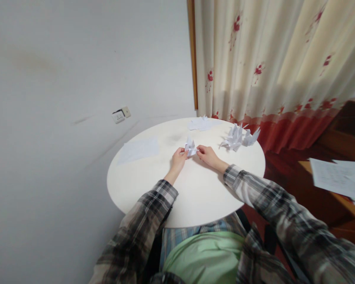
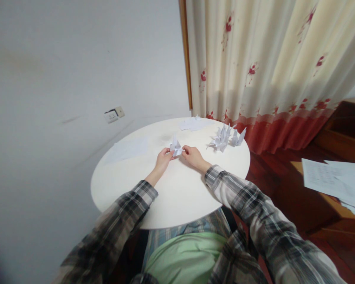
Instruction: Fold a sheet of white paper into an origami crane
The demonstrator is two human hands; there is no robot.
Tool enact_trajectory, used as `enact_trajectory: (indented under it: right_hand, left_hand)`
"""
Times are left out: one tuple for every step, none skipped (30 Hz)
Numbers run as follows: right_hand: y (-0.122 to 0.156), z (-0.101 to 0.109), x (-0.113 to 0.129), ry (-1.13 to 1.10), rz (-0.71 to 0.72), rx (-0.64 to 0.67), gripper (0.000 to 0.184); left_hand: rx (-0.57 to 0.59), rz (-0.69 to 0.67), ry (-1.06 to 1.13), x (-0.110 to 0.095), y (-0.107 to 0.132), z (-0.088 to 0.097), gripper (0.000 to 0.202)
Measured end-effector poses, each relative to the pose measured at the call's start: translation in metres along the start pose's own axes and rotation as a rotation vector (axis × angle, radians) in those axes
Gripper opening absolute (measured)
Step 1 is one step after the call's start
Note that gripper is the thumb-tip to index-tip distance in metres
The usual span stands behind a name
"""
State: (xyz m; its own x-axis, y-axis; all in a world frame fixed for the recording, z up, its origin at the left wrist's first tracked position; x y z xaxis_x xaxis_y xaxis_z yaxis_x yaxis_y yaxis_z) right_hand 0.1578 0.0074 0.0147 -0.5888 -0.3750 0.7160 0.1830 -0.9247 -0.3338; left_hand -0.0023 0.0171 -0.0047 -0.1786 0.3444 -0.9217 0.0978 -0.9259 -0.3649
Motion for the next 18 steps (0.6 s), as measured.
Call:
enact_trajectory:
  right_hand:
    - [0.0001, 0.0002, 0.0004, 0.0, 0.0, 0.002, 0.018]
    - [0.0002, 0.0005, 0.0009, 0.001, -0.004, 0.003, 0.018]
    - [0.0004, 0.0008, 0.0014, 0.0, -0.008, 0.006, 0.018]
    - [0.0007, 0.0011, 0.0021, -0.001, -0.012, 0.008, 0.018]
    - [0.001, 0.0015, 0.0027, -0.003, -0.016, 0.008, 0.018]
    - [0.0013, 0.0018, 0.0031, -0.004, -0.017, 0.009, 0.018]
    - [0.0016, 0.0019, 0.0035, -0.006, -0.018, 0.009, 0.018]
    - [0.0018, 0.002, 0.0036, -0.007, -0.019, 0.009, 0.018]
    - [0.0018, 0.0019, 0.0036, -0.007, -0.02, 0.009, 0.018]
    - [0.0018, 0.0016, 0.0033, -0.006, -0.02, 0.008, 0.018]
    - [0.0016, 0.0013, 0.003, -0.005, -0.019, 0.008, 0.018]
    - [0.0012, 0.0009, 0.0025, -0.003, -0.016, 0.007, 0.018]
    - [0.0008, 0.0004, 0.002, -0.002, -0.011, 0.006, 0.018]
    - [0.0004, 0.0, 0.0016, -0.001, -0.004, 0.006, 0.018]
    - [0.0, -0.0002, 0.0012, 0.0, 0.002, 0.005, 0.018]
    - [-0.0003, -0.0004, 0.0009, 0.002, 0.007, 0.007, 0.018]
    - [-0.0004, -0.0005, 0.0007, 0.002, 0.01, 0.006, 0.017]
    - [-0.0004, -0.0004, 0.0006, 0.002, 0.012, 0.007, 0.017]
  left_hand:
    - [0.0, 0.0, 0.0, 0.0002, -0.0002, -0.0001, 0.022]
    - [-0.001, 0.0, 0.004, 0.0003, -0.0004, -0.0002, 0.022]
    - [-0.001, -0.001, 0.01, 0.0004, -0.0005, -0.0003, 0.023]
    - [-0.001, 0.0, 0.015, 0.0004, -0.0005, -0.0004, 0.023]
    - [-0.002, 0.002, 0.019, 0.0003, -0.0005, -0.0004, 0.023]
    - [-0.003, 0.005, 0.021, 0.0002, -0.0005, -0.0004, 0.023]
    - [-0.005, 0.01, 0.023, 0.0001, -0.0005, -0.0005, 0.023]
    - [-0.006, 0.015, 0.026, -0.0001, -0.0004, -0.0005, 0.023]
    - [-0.006, 0.019, 0.029, -0.0004, -0.0003, -0.0005, 0.023]
    - [-0.006, 0.022, 0.032, -0.0007, -0.0002, -0.0006, 0.023]
    - [-0.005, 0.023, 0.036, -0.001, -0.0001, -0.0007, 0.022]
    - [-0.005, 0.024, 0.039, -0.0014, -0.0001, -0.0008, 0.022]
    - [-0.006, 0.026, 0.04, -0.0018, 0.0, -0.001, 0.021]
    - [-0.008, 0.028, 0.039, -0.0022, 0.0, -0.0011, 0.021]
    - [-0.011, 0.03, 0.038, -0.0025, 0.0001, -0.0012, 0.02]
    - [-0.014, 0.031, 0.036, -0.0029, 0.0001, -0.0013, 0.02]
    - [-0.016, 0.032, 0.033, -0.0031, 0.0001, -0.0013, 0.02]
    - [-0.015, 0.03, 0.031, -0.0033, 0.0002, -0.0013, 0.019]
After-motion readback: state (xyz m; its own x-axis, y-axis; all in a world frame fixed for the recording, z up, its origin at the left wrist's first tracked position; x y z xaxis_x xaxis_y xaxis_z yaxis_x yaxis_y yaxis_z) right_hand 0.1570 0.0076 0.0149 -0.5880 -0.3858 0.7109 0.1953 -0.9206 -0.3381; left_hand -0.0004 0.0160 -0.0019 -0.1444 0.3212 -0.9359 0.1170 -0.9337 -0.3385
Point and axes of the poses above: each hand's wrist, its own y-axis away from the middle knuckle, its own z-axis out of the back of the hand, x = y × z, the point moved 1 cm from there along -y, towards the middle knuckle, and after that the axes turned 6 degrees about -z, right-handed, at the moved point
